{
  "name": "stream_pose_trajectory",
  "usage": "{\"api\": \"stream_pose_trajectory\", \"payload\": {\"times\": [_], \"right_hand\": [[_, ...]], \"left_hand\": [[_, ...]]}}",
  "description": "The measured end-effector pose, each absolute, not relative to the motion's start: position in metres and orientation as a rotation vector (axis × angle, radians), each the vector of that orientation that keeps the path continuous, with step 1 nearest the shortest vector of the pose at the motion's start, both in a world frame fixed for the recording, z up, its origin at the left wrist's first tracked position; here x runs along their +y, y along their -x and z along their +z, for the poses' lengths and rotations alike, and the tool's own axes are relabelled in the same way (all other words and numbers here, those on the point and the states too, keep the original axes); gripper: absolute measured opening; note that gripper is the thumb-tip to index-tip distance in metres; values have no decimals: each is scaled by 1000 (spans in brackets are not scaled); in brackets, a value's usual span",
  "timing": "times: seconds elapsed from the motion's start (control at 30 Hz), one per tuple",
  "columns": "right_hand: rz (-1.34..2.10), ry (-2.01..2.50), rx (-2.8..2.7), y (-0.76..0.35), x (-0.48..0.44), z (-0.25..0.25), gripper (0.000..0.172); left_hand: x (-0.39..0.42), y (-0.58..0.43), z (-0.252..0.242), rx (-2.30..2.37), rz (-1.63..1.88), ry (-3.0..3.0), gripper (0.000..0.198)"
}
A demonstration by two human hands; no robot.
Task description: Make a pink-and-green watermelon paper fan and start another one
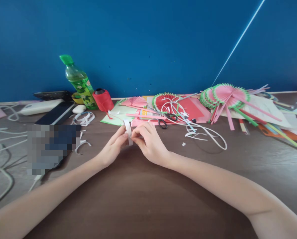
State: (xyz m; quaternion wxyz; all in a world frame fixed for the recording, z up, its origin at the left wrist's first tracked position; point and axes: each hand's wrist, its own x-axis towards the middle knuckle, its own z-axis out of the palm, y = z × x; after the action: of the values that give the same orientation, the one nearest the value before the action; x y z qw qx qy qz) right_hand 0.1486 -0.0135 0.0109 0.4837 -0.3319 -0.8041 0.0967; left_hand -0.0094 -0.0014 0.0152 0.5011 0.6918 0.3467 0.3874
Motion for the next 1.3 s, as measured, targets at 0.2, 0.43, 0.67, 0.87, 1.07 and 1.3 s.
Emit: {"api": "stream_pose_trajectory", "payload": {"times": [0.2, 0.43, 0.67, 0.87, 1.07, 1.3], "right_hand": [[268, 828, -1959, -149, -14, 10, 12], [288, 830, -1967, -149, -14, 10, 12], [260, 787, -1990, -149, -14, 9, 13], [218, 745, -2049, -149, -16, 11, 13], [299, 728, -1927, -150, -14, 6, 11], [389, 767, -1879, -152, -13, 5, 28]], "left_hand": [[0, 12, 14, 858, 859, -1802, 9], [1, 13, 13, 824, 830, -1814, 17], [0, 12, 13, 844, 837, -1783, 18], [5, 11, 15, 761, 931, -1655, 15], [7, 13, 15, 746, 928, -1593, 20], [4, 11, 17, 659, 882, -1496, 24]]}}
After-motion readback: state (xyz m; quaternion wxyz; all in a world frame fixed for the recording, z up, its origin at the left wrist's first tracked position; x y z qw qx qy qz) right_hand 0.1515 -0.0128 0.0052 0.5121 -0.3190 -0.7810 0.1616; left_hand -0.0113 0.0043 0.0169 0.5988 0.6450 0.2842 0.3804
